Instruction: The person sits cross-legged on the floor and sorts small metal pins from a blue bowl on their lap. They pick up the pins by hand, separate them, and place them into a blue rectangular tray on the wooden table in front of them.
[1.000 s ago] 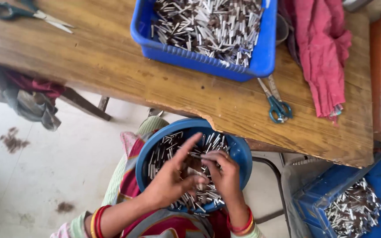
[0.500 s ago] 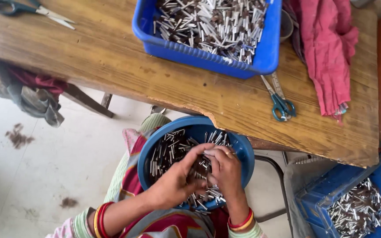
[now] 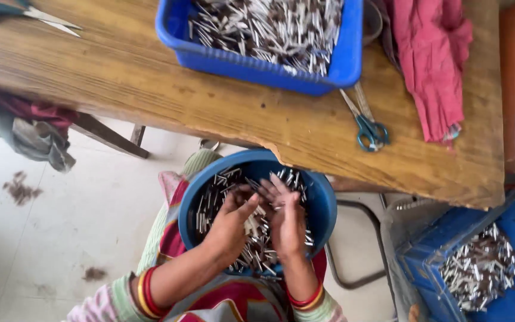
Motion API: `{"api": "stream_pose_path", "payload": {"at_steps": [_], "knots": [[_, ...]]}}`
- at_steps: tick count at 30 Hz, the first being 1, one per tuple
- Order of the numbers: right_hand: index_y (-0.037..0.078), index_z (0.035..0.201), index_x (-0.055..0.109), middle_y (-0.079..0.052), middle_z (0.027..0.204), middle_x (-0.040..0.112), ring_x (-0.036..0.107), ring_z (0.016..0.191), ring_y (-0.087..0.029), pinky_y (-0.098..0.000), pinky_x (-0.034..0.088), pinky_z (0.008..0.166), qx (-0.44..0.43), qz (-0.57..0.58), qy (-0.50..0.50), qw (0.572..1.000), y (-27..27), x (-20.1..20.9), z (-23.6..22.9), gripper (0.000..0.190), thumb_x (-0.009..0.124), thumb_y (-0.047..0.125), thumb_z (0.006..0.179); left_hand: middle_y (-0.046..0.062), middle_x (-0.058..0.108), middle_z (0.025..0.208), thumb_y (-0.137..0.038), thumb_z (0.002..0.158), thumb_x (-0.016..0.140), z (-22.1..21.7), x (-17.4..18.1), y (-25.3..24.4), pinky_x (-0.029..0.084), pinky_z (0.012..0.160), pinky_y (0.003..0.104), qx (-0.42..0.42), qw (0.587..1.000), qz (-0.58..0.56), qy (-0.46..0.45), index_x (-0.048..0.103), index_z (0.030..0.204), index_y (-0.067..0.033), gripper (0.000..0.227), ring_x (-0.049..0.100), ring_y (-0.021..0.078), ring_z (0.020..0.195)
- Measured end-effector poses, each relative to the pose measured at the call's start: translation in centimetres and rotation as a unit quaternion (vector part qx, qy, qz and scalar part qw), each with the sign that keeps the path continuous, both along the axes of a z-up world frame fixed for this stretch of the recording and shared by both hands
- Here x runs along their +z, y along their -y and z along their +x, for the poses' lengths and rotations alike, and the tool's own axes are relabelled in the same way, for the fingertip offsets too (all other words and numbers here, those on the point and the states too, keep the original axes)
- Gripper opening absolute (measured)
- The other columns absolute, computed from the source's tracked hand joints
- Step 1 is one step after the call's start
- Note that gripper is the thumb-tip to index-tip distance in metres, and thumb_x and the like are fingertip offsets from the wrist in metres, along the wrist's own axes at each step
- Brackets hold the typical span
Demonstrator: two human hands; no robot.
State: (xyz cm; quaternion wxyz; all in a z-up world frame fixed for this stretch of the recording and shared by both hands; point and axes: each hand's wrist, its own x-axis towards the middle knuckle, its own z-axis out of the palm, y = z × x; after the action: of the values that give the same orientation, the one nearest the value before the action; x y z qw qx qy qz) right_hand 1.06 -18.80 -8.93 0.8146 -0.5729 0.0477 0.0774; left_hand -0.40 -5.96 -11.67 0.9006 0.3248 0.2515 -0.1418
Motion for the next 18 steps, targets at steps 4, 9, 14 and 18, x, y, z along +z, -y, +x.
{"api": "stream_pose_path", "payload": {"at_steps": [4,9,14,18], "knots": [[0.009,0.148,0.051,-0.010,0.138,0.065,0.061,0.125,-0.022,-0.0363,0.046,0.110,-0.051,0.194,-0.129,0.971,-0.3,-2.3,0.4,0.068,0.028,0.055,0.103,0.000,0.060,0.143,-0.028,0.102,0.060,-0.2,4.4,2.6,0.036,0.111,0.027,-0.053,0.996,0.074,0.017,0.044,0.153,-0.0115,0.056,0.050,0.0157,0.139],[0.011,0.139,0.054,-0.003,0.124,0.059,0.063,0.110,-0.018,-0.0363,0.054,0.096,-0.045,0.434,-0.165,0.885,4.7,-7.8,-1.8,0.036,0.049,0.039,0.117,0.011,0.061,0.145,-0.028,0.098,0.062,-0.4,10.8,-1.7,0.042,0.117,0.030,-0.246,0.836,0.379,0.312,0.052,0.145,-0.0043,0.054,0.057,0.0225,0.140],[0.013,0.128,0.065,0.001,0.088,0.051,0.049,0.074,-0.009,-0.0175,0.039,0.049,-0.025,0.397,-0.139,0.907,11.0,-0.8,-6.5,0.027,0.064,0.022,0.103,0.016,0.050,0.145,-0.021,0.084,0.056,-2.0,4.2,-3.3,0.029,0.117,0.048,-0.403,0.423,0.704,0.404,0.054,0.140,-0.0035,0.058,0.037,0.0322,0.141],[0.004,0.128,0.064,-0.002,0.082,0.059,0.054,0.065,-0.009,-0.0221,0.042,0.052,-0.269,-0.077,0.080,0.957,19.2,2.7,-8.4,0.027,0.065,0.019,0.106,0.019,0.051,0.142,-0.022,0.084,0.055,-1.9,-0.4,-1.4,0.029,0.116,0.058,-0.309,0.234,0.787,0.480,0.056,0.135,0.0009,0.056,0.039,0.0363,0.139]]}}
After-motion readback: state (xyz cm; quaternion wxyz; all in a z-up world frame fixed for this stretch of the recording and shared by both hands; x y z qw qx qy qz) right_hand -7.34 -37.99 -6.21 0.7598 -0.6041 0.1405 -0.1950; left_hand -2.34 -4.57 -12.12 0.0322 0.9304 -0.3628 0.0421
